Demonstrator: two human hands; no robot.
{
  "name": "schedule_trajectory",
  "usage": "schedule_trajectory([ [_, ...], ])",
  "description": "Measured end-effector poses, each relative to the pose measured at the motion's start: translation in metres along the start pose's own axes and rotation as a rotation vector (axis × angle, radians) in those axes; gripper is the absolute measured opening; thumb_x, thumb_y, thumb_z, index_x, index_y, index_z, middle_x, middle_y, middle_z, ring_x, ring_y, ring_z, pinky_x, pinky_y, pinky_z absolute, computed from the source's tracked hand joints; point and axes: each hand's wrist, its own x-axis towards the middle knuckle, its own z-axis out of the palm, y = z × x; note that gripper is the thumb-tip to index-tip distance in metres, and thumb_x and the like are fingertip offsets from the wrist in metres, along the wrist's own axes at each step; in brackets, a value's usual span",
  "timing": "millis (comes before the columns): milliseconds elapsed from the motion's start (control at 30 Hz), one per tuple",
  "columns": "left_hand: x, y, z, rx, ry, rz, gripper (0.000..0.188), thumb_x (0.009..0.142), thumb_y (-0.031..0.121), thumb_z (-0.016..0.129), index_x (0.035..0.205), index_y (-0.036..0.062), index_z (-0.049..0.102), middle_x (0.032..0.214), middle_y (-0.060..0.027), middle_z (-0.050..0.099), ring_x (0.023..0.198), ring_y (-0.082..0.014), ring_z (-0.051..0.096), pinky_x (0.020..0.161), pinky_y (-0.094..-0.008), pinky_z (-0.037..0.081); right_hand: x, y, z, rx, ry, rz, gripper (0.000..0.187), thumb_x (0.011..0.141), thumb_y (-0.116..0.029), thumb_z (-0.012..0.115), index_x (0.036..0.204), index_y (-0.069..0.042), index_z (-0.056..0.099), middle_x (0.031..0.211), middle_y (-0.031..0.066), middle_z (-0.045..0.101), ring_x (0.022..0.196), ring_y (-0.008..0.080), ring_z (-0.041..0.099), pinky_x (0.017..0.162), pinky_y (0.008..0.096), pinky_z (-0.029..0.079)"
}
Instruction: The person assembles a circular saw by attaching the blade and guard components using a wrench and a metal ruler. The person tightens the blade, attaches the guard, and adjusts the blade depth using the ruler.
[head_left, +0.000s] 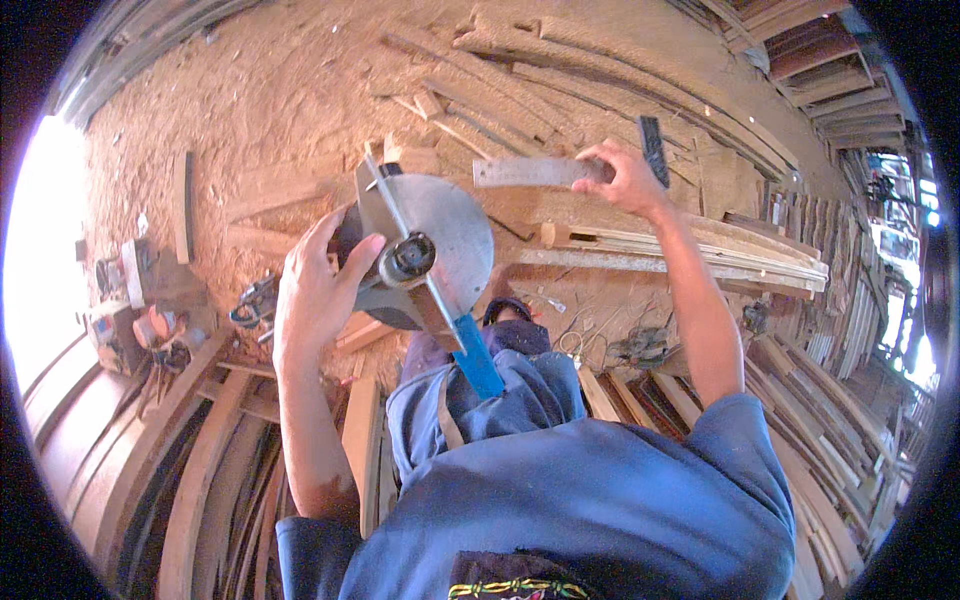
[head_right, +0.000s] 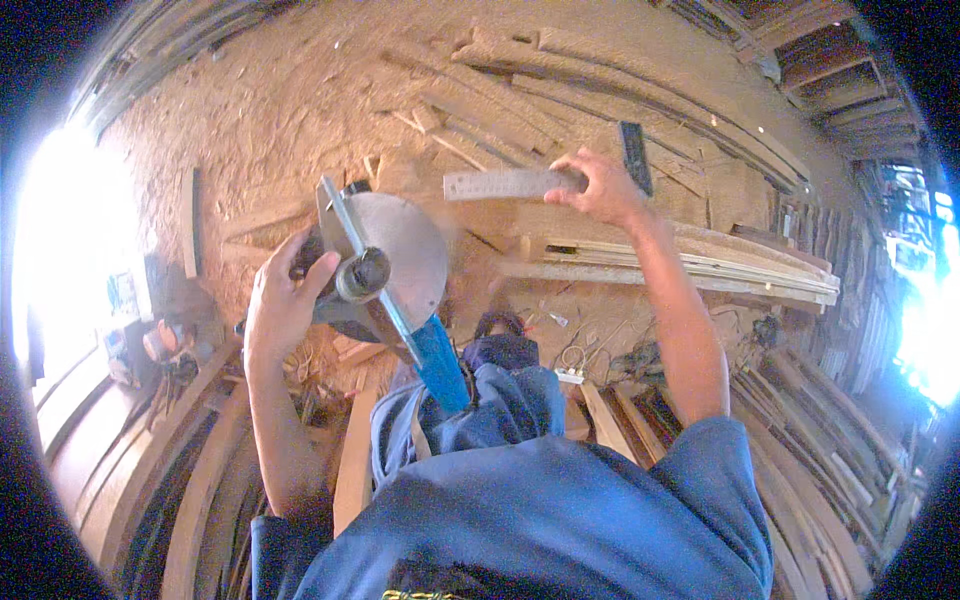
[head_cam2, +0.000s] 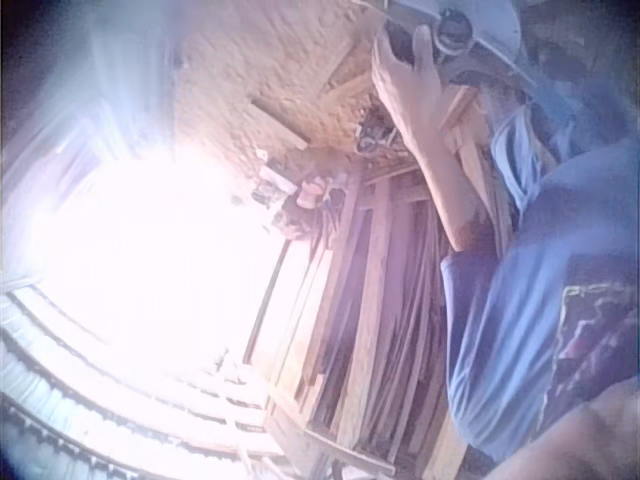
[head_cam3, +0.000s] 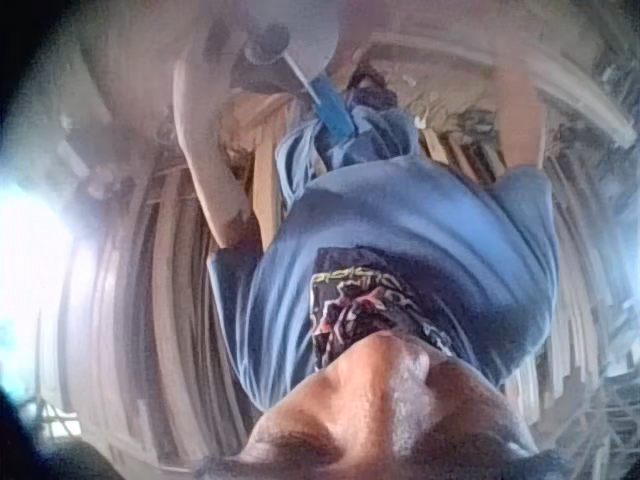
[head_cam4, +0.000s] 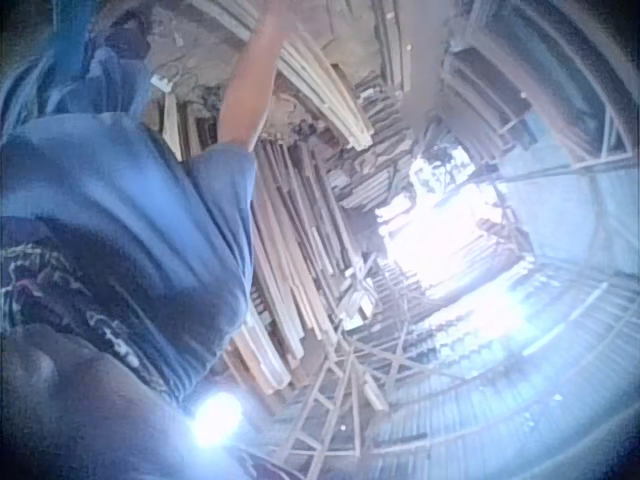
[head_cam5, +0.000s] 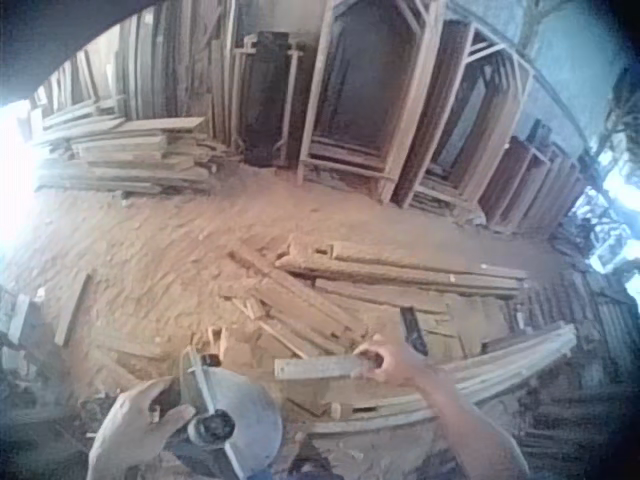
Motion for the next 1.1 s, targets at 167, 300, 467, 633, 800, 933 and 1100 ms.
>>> schedule_trajectory([
  [167,0.006,0.002,-0.006,-0.151,-0.116,-0.036,0.057,0.093,0.034,0.075,0.134,-0.0021,0.061,0.108,-0.0176,0.075,0.099,-0.0243,0.072,0.090,-0.0373,0.054,-0.022,0.038,0.017,0.041,-0.131,0.100,0.063,0.080,-0.065,0.076,0.122,-0.018,0.069,0.112,0.0160,0.066,0.114,0.0387,0.063,0.101,0.0481,0.048],
  [300,-0.002,-0.001,-0.004,-0.063,-0.063,0.051,0.061,0.092,0.035,0.077,0.137,-0.0016,0.058,0.113,-0.0173,0.074,0.104,-0.0228,0.070,0.092,-0.0373,0.054,-0.038,0.049,0.018,0.052,-0.128,0.168,0.062,0.081,-0.064,0.076,0.120,-0.017,0.070,0.113,0.0153,0.066,0.112,0.0365,0.064,0.098,0.0460,0.049],
  [467,0.002,-0.007,-0.002,-0.169,-0.137,-0.064,0.072,0.088,0.041,0.080,0.141,-0.0006,0.055,0.118,-0.0192,0.072,0.108,-0.0267,0.070,0.096,-0.0388,0.052,-0.033,0.006,-0.009,0.309,0.021,0.202,0.059,0.080,-0.059,0.081,0.118,-0.015,0.071,0.106,0.0100,0.066,0.105,0.0328,0.065,0.091,0.0431,0.050],
  [633,0.001,-0.006,-0.003,-0.075,-0.121,-0.024,0.077,0.088,0.050,0.076,0.141,-0.0009,0.055,0.119,-0.0226,0.072,0.111,-0.0319,0.069,0.098,-0.0417,0.051,-0.017,-0.067,-0.050,0.220,0.171,-0.129,0.057,0.077,-0.059,0.082,0.111,-0.015,0.071,0.097,0.0044,0.062,0.096,0.0261,0.063,0.088,0.0413,0.045],
  [800,-0.004,0.001,-0.004,0.046,-0.079,-0.032,0.075,0.089,0.050,0.075,0.140,-0.0013,0.055,0.115,-0.0232,0.072,0.109,-0.0337,0.070,0.095,-0.0419,0.053,0.000,-0.108,-0.067,0.076,0.146,-0.292,0.057,0.073,-0.063,0.082,0.108,-0.018,0.072,0.094,0.0028,0.060,0.092,0.0219,0.060,0.089,0.0372,0.039],
  [933,-0.005,0.002,-0.003,0.037,-0.058,0.025,0.072,0.091,0.049,0.073,0.139,-0.0020,0.055,0.111,-0.0236,0.073,0.106,-0.0357,0.071,0.093,-0.0435,0.054,0.006,-0.116,-0.070,0.053,0.119,-0.316,0.058,0.073,-0.063,0.081,0.108,-0.019,0.072,0.094,0.0023,0.060,0.092,0.0212,0.059,0.089,0.0369,0.038],
  [1100,-0.006,-0.002,-0.001,0.014,-0.033,0.049,0.073,0.091,0.052,0.073,0.138,-0.0015,0.056,0.111,-0.0232,0.074,0.106,-0.0364,0.072,0.092,-0.0439,0.054,0.005,-0.117,-0.066,0.036,0.124,-0.354,0.056,0.071,-0.057,0.085,0.107,-0.017,0.073,0.091,0.0000,0.060,0.087,0.0198,0.058,0.085,0.0351,0.037],
])
